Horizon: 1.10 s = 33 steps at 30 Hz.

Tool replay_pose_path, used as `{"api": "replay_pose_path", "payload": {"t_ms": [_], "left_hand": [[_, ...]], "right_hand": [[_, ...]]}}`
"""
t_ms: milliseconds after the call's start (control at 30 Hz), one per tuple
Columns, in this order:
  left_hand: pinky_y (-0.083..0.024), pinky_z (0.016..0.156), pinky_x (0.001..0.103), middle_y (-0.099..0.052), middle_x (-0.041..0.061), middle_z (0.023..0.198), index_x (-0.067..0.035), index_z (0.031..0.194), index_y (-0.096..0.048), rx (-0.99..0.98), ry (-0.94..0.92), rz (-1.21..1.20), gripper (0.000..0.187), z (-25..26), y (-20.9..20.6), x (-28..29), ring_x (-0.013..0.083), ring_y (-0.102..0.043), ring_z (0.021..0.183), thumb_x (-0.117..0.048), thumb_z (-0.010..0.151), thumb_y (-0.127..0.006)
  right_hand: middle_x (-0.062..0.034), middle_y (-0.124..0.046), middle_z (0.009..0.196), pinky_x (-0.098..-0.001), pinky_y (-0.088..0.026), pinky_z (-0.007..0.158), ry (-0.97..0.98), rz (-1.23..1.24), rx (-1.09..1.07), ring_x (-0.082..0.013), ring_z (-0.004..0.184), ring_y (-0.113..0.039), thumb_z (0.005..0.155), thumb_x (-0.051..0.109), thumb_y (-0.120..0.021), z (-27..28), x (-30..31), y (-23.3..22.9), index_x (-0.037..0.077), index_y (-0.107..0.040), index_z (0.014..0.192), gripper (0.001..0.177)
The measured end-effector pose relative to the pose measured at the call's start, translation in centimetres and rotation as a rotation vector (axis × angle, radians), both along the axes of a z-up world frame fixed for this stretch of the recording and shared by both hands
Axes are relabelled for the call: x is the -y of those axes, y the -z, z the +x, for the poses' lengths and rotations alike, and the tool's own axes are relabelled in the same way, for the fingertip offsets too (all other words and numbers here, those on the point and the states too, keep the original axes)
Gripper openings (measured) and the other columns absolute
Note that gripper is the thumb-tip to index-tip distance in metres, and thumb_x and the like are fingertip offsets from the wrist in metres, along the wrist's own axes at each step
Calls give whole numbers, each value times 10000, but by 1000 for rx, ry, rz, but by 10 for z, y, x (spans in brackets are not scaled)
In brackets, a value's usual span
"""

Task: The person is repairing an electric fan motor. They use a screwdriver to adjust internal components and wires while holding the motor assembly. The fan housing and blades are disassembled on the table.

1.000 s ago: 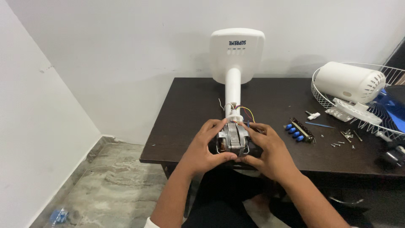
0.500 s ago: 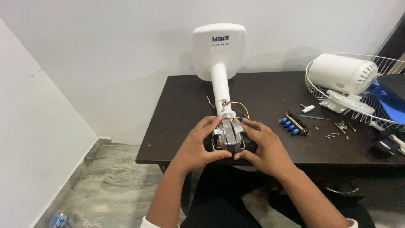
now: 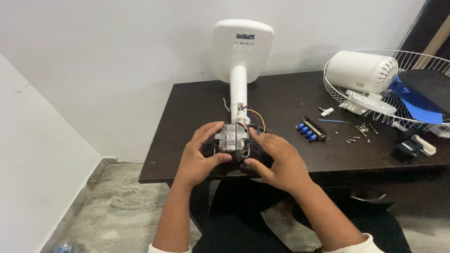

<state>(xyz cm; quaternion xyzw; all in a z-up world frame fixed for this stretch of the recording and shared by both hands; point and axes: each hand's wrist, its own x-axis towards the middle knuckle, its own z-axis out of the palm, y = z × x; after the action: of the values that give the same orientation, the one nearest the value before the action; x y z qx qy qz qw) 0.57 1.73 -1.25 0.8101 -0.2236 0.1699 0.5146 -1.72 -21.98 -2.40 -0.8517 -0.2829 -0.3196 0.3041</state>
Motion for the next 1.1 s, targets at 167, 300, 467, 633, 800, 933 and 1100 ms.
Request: {"api": "replay_pose_path", "payload": {"t_ms": [167,300,467,633,800,933,1100], "left_hand": [[-478,1142,367,-650,26,1434,-194,1341,-664,-36,-83,-99,625,5,4,-1,207,-601,1343,-62,744,-797],[-452,1152,379,-634,48,1454,-162,1374,-647,1,-95,-95,556,8,7,-3,224,-568,1382,-115,827,-734],[-374,1146,464,-539,140,1464,-74,1483,-449,161,-105,35,837,10,11,6,322,-453,1407,-326,788,-841],[-378,1117,489,-434,189,1497,-76,1486,-404,126,-266,166,852,5,14,22,369,-415,1405,-363,802,-822],[-405,1133,470,-462,168,1503,-76,1447,-518,132,-251,97,681,3,14,21,351,-458,1409,-304,849,-752],[-407,1123,458,-436,156,1529,-54,1429,-550,126,-246,22,607,9,16,15,348,-440,1419,-244,872,-700],[-379,1149,469,-415,140,1561,-51,1451,-529,140,-245,28,606,14,20,8,345,-421,1438,-212,888,-686]], "right_hand": [[-155,-741,1150,-392,-550,921,1,172,-15,-311,1052,-725,871,243,-759,-1,4,3,114,-643,1368,526],[-130,-770,1099,-353,-564,874,-25,225,-145,-275,967,-761,917,130,-685,4,7,5,169,-653,1366,452],[-108,-808,966,-304,-582,872,-70,291,-339,-196,893,-794,814,-100,-523,9,11,8,174,-660,1370,635],[-79,-765,1176,-292,-604,838,-204,454,-453,-176,946,-797,875,-133,-449,13,13,12,116,-673,1316,554],[-134,-719,1161,-281,-582,711,-109,672,-579,-184,894,-786,964,-42,-491,14,21,13,100,-681,1336,441],[-84,-725,1303,-277,-535,639,-92,907,-541,-191,832,-757,987,17,-490,18,26,14,48,-632,1316,360],[-80,-728,1279,-267,-588,790,-44,823,-522,-161,965,-761,977,8,-489,26,25,20,22,-658,1281,348]]}}
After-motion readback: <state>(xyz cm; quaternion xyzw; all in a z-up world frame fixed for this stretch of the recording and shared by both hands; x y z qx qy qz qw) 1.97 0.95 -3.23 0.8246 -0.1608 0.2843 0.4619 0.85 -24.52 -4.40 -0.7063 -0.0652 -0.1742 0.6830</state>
